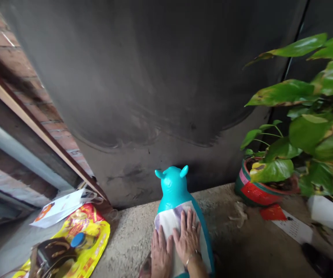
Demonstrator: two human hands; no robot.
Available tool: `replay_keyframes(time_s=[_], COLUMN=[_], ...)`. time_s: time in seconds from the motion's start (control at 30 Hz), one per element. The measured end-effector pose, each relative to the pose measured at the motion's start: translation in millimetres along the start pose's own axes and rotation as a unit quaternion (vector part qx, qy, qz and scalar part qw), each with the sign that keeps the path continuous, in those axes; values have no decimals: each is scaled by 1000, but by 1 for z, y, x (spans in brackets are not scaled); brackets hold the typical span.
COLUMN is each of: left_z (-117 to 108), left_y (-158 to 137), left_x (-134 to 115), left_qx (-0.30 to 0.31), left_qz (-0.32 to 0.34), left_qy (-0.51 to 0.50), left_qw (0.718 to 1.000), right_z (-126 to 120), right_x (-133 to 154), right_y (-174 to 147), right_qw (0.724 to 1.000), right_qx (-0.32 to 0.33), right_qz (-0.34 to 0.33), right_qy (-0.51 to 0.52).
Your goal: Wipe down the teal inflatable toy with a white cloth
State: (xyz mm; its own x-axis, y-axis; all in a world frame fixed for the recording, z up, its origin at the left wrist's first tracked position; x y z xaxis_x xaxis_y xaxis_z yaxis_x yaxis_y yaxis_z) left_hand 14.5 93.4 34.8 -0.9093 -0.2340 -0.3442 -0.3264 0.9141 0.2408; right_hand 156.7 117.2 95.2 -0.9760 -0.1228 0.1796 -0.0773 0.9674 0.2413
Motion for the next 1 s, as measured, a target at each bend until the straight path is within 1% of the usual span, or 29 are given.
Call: replay_keyframes(time_s=[0.03, 0.07, 0.13, 0.2, 0.27, 0.33, 0.4, 0.5, 0.57, 0.6, 0.67, 0.73, 0.8, 0.83, 0.87, 0.93, 1.0], left_z=[-6, -14, -27, -37, -42, -41, -33, -20, -19, -20, -20, -15, -8, -5, -3, 2, 2], left_y=[-9, -19, -39, -54, -62, -63, -57, -46, -33, -24, 0, 26, 47, 55, 60, 66, 65], left_x=[2, 1, -5, -9, -12, -15, -15, -19, -28, -34, -46, -57, -65, -67, -69, -70, -69], left_qx=[-14, -33, -63, -84, -102, -106, -78, -9, 7, 5, 5, 10, 4, -4, -13, -23, -24], left_qz=[6, 28, 97, 161, 200, 205, 164, 93, 66, 54, 27, 2, -15, -21, -23, -19, -7], left_qy=[-1, 1, 6, 3, 4, 10, 21, 26, 14, 7, -4, -12, -17, -17, -17, -17, -20], left_qw=[1000, 999, 993, 983, 974, 973, 983, 995, 998, 999, 1000, 1000, 1000, 1000, 1000, 999, 999], right_z=[-1, -3, -4, 0, 8, 18, 28, 33, 33, 34, 40, 38, 37, 38, 38, 37, 33], right_x=[-4, -9, -15, -18, -20, -26, -35, -47, -54, -57, -59, -62, -65, -66, -66, -66, -65], right_y=[-20, -42, -89, -126, -147, -151, -143, -114, -83, -64, -22, 21, 58, 71, 80, 87, 79], right_qw=[999, 997, 987, 977, 974, 975, 980, 987, 992, 992, 989, 988, 990, 991, 991, 992, 992], right_qx=[-32, -70, -150, -202, -215, -205, -173, -115, -53, -11, 82, 101, 94, 91, 87, 79, 69], right_qz=[7, 18, 41, 54, 66, 88, 103, 108, 113, 118, 105, 90, 61, 44, 30, 23, 50], right_qy=[-7, -17, -34, -39, -32, -22, -7, 15, 26, 33, 59, 73, 85, 91, 95, 97, 89])
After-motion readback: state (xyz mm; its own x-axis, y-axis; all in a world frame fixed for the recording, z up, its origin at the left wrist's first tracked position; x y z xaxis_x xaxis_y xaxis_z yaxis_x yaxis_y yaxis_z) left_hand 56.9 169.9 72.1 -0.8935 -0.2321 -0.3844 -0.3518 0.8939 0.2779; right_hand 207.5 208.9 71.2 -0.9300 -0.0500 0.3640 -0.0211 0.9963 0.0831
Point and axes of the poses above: each hand's wrist, its own y-axis towards the middle knuckle, its own z-axis out of the palm, x = y × z, the point moved 9 cm from there along y, towards the middle knuckle, and after that the axes turned 13 degrees about -z, right-handed, at the moved point
